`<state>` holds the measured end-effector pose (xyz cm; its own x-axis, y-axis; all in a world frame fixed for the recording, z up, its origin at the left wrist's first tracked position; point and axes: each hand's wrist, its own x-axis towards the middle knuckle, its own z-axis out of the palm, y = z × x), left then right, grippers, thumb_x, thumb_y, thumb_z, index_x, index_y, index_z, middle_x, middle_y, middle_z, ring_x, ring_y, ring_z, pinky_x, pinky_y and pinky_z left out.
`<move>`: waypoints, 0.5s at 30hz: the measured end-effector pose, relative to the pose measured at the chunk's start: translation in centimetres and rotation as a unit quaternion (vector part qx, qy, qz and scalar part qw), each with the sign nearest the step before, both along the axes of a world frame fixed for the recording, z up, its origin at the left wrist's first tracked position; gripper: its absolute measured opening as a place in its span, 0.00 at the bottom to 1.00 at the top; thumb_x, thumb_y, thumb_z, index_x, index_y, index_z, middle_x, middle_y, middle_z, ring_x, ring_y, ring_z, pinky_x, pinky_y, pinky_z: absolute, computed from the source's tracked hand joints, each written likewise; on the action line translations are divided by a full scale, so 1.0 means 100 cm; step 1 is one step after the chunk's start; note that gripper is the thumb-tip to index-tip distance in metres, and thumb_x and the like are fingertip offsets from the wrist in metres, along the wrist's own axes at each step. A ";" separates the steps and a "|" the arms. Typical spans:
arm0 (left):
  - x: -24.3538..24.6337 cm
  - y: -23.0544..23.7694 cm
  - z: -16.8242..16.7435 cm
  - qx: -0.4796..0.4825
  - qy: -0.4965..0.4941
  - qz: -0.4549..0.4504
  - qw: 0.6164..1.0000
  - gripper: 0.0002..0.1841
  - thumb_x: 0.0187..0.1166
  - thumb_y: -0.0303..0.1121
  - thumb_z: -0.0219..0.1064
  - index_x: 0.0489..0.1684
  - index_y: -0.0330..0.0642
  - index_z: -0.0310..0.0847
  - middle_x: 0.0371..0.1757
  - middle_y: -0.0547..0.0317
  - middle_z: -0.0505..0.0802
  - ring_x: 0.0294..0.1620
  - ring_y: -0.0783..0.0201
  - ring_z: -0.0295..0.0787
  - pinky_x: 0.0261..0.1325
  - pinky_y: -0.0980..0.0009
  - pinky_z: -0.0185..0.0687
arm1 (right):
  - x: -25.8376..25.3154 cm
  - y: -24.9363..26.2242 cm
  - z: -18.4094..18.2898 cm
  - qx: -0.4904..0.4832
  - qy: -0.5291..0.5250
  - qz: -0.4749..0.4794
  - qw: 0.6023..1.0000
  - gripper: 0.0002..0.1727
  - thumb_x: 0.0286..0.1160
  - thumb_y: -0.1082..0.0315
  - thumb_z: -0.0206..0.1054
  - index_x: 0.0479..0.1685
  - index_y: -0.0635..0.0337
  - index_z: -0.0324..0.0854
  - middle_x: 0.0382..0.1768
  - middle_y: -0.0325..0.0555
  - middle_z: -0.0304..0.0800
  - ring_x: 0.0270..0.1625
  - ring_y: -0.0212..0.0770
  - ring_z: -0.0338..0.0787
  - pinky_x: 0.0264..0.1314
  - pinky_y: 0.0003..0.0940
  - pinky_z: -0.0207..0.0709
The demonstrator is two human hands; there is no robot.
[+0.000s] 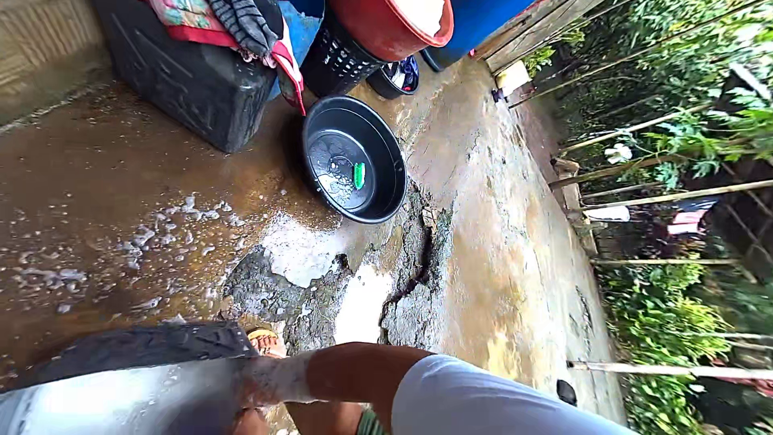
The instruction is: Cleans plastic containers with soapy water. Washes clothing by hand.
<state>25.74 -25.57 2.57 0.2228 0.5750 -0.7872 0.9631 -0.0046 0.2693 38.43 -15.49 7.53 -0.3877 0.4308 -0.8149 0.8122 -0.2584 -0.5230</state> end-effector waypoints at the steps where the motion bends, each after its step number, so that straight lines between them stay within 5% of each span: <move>1: 0.008 0.003 0.007 -0.007 -0.020 0.000 1.000 0.21 0.87 0.39 0.54 0.57 0.32 0.89 0.55 0.33 0.94 0.60 0.34 0.91 0.63 0.34 0.82 | 0.008 -0.009 0.005 0.012 0.033 -0.097 0.995 0.19 0.83 0.70 0.65 0.67 0.73 0.81 0.65 0.64 0.87 0.72 0.55 0.84 0.81 0.50 0.72; 3: 0.019 0.039 0.044 -0.111 -0.045 -0.005 0.993 0.24 0.87 0.39 0.58 0.76 0.36 0.78 0.65 0.32 0.89 0.66 0.33 0.87 0.66 0.33 0.80 | 0.016 -0.009 0.039 0.026 0.075 -0.211 0.974 0.18 0.85 0.71 0.62 0.69 0.69 0.80 0.66 0.59 0.87 0.72 0.49 0.85 0.80 0.45 0.74; 6: 0.032 0.087 0.068 -0.176 -0.068 0.087 0.978 0.27 0.89 0.48 0.57 0.81 0.41 0.74 0.66 0.36 0.90 0.67 0.37 0.87 0.68 0.34 0.79 | 0.042 0.013 0.066 0.175 0.015 -0.173 0.969 0.21 0.73 0.70 0.70 0.66 0.64 0.86 0.65 0.60 0.88 0.72 0.53 0.85 0.81 0.49 0.74; 8: 0.051 0.113 0.073 -0.184 -0.079 0.153 0.968 0.26 0.91 0.48 0.55 0.78 0.38 0.75 0.68 0.37 0.89 0.70 0.39 0.86 0.70 0.36 0.78 | 0.057 0.024 0.055 0.053 -0.035 -0.259 0.964 0.30 0.80 0.63 0.66 0.82 0.64 0.72 0.76 0.64 0.77 0.76 0.53 0.81 0.82 0.46 0.73; 10: 0.066 0.124 0.071 -0.176 -0.071 0.209 0.959 0.25 0.88 0.45 0.60 0.73 0.33 0.78 0.68 0.36 0.88 0.71 0.40 0.85 0.74 0.40 0.76 | 0.057 0.029 0.034 -0.062 -0.043 -0.274 0.959 0.29 0.87 0.55 0.61 0.82 0.62 0.73 0.76 0.62 0.80 0.77 0.54 0.81 0.83 0.50 0.71; 15: 0.066 0.123 0.075 -0.148 -0.052 0.175 0.972 0.26 0.86 0.43 0.61 0.75 0.32 0.77 0.67 0.34 0.88 0.69 0.39 0.86 0.70 0.41 0.78 | 0.037 0.057 0.031 -0.086 -0.074 -0.105 0.988 0.30 0.90 0.46 0.53 0.82 0.54 0.75 0.74 0.59 0.82 0.77 0.57 0.81 0.81 0.59 0.70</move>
